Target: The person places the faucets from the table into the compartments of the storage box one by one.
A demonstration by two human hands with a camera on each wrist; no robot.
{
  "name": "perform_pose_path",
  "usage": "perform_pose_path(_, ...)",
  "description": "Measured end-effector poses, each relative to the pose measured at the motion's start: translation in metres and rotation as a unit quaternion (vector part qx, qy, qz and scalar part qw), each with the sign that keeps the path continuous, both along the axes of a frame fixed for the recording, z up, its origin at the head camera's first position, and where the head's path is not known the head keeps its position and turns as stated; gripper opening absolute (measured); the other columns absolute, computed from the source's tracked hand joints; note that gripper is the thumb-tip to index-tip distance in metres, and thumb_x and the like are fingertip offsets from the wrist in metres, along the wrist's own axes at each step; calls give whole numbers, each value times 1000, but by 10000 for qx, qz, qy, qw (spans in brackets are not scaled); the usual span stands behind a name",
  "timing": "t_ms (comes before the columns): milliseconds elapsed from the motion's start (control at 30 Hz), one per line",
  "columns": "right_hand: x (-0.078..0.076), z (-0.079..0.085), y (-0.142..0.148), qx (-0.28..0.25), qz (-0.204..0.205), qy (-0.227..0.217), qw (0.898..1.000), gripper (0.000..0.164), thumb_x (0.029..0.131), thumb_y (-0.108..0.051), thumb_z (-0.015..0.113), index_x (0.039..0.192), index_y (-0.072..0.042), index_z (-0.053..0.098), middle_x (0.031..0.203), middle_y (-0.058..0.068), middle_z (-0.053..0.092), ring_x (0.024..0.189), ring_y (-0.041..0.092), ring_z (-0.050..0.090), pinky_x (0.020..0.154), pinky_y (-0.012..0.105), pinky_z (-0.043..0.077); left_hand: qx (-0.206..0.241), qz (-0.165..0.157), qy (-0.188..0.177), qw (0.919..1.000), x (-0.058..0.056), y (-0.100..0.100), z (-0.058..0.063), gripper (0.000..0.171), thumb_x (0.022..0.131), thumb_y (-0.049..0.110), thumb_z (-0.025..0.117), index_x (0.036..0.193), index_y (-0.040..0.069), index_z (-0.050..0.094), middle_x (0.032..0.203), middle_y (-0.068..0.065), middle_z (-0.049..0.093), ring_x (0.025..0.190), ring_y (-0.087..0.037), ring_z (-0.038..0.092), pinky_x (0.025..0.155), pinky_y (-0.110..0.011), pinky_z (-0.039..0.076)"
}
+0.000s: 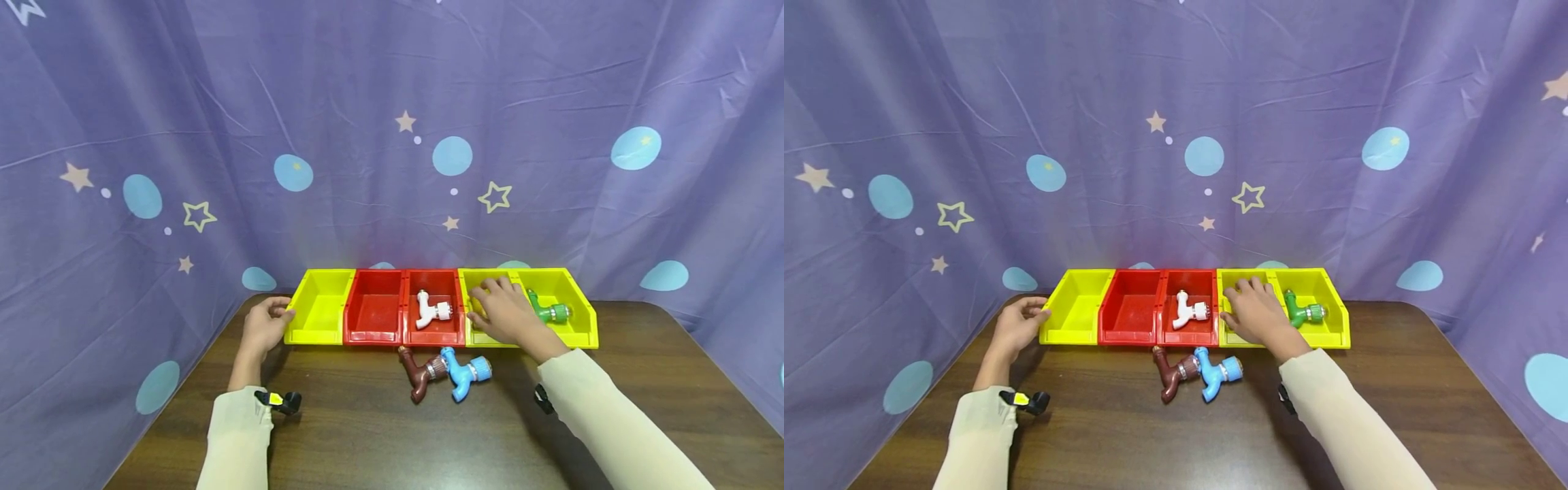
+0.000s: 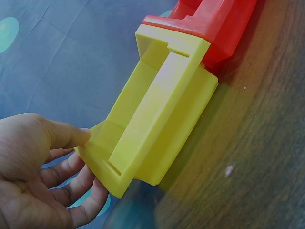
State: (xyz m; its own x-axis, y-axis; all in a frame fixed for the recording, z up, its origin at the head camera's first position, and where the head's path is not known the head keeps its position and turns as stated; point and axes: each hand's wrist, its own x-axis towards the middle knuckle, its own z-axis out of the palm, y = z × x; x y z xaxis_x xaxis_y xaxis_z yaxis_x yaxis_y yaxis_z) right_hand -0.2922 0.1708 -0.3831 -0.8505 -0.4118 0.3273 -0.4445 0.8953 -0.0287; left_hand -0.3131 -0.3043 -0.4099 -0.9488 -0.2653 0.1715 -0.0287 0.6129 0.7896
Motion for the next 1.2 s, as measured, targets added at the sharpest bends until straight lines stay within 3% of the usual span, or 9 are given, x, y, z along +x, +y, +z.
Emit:
perform_pose_path(600, 15, -5, 41, -654, -328, -97, 9973, 53, 100, -42, 64, 138, -4, 59, 141, 26, 51, 125, 49, 42, 100, 65, 35, -40, -99, 92, 9999, -1, -2, 0, 34, 99, 14, 66, 130, 0, 64, 112, -17, 62, 100, -29, 58, 73, -26, 51)
perform_pose_path(1000, 29, -10, 74, -1485, -710, -210, 9861, 57, 101, -35, 64, 144, 0, 51, 144, 33, 43, 125, 56, 35, 98, 71, 28, -55, -174, 105, 9998, 1, -2, -2, 33, 99, 15, 66, 129, 1, 64, 109, -16, 61, 97, -28, 57, 72, -27, 49)
perform_pose_path(1200, 34, -14, 88, -1803, -934, -189, 9790, 59, 102, -39, 62, 145, -1, 50, 143, 32, 44, 119, 54, 36, 92, 67, 28, -65, -148, 142, 9998, 0, -3, -2, 33, 99, 15, 66, 129, 1, 64, 111, -17, 62, 99, -29, 59, 73, -28, 50)
